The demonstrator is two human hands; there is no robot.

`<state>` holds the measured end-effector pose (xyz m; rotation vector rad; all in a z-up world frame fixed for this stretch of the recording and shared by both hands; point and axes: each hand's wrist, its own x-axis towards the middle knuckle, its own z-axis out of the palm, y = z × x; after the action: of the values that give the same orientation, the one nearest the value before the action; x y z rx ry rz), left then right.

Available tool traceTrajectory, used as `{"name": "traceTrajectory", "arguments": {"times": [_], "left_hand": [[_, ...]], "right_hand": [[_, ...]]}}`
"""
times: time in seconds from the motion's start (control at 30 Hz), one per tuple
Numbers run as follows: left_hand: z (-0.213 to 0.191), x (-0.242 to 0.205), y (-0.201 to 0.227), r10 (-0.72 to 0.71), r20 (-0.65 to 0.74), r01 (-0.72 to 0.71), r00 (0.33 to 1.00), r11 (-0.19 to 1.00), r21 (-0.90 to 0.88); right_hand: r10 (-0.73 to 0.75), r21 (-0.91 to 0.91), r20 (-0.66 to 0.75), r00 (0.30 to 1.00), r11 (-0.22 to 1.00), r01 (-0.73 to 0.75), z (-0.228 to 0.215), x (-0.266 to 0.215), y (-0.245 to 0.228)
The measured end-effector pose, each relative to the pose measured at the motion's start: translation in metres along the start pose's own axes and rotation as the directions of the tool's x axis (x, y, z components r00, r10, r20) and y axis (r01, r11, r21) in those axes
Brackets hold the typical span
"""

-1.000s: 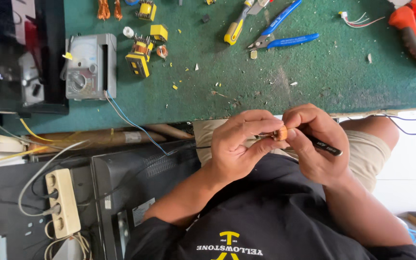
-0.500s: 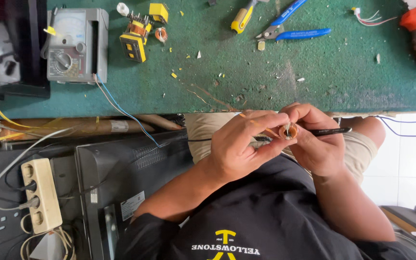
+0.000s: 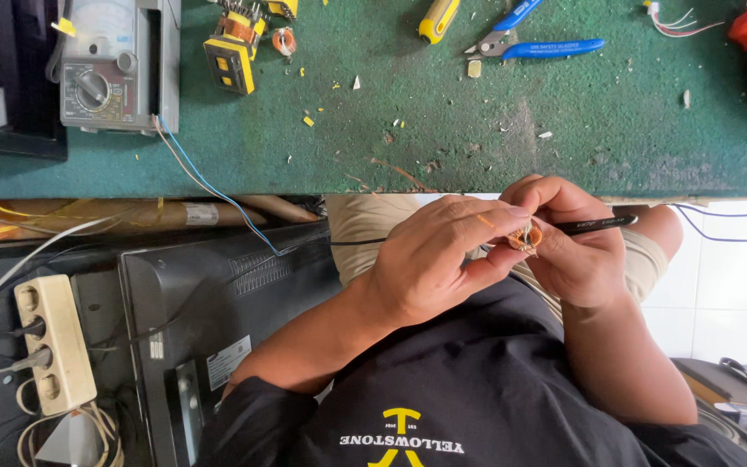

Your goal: The person winds a thin copper wire around a small cylindrical core using a red-handled tool. They then use a pen-like tool to adjust the wire and finally use pliers to trim the excess wire.

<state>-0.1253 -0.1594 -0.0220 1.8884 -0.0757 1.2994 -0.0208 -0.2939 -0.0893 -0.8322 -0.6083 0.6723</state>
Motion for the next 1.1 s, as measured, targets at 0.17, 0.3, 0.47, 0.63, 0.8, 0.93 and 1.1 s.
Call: {"name": "traceTrajectory", "arguments": {"times": [0.17,0.3,0.47,0.63,0.8,0.93,1.1], "left_hand": [[0.004,-0.003,0.000,0.026,-0.009,-0.026,1.000,1.000,0.011],[-0.001,0.001,0.002,0.004,0.014,-0.004,1.000,1.000,-0.008],[-0.003,-0.001,-0.011,0.008,-0.002,-0.008,1.000,1.000,-0.002],[-0.002,0.000,-0.019,0.037,0.018,-0.038,0.999,0.998,0.048],[-0.004,0.006,-0.016,0.014,0.019,-0.015,1.000,0.998,0.062],[-0.011,0.008,-0.024,0.009,0.042,-0.011,0.999,1.000,0.027],[-0.032,0.008,-0.022,-0.229,0.209,0.208,0.951,0.971,0.114]], "right_hand": [[-0.042,-0.103,0.013,0.999,0.994,0.044,-0.002,0.006,-0.006],[-0.065,-0.175,0.000,0.998,0.982,0.064,-0.001,0.007,-0.010],[-0.060,-0.245,-0.014,0.998,0.968,0.055,-0.004,0.008,-0.019],[-0.069,-0.285,0.005,0.998,0.956,0.067,-0.004,0.008,-0.026],[-0.060,-0.314,0.012,0.998,0.947,0.061,-0.003,0.010,-0.027],[-0.077,-0.328,0.006,0.997,0.942,0.074,-0.002,0.014,-0.033],[0.024,-0.928,-0.031,0.999,0.371,-0.038,0.007,0.044,-0.085]]}}
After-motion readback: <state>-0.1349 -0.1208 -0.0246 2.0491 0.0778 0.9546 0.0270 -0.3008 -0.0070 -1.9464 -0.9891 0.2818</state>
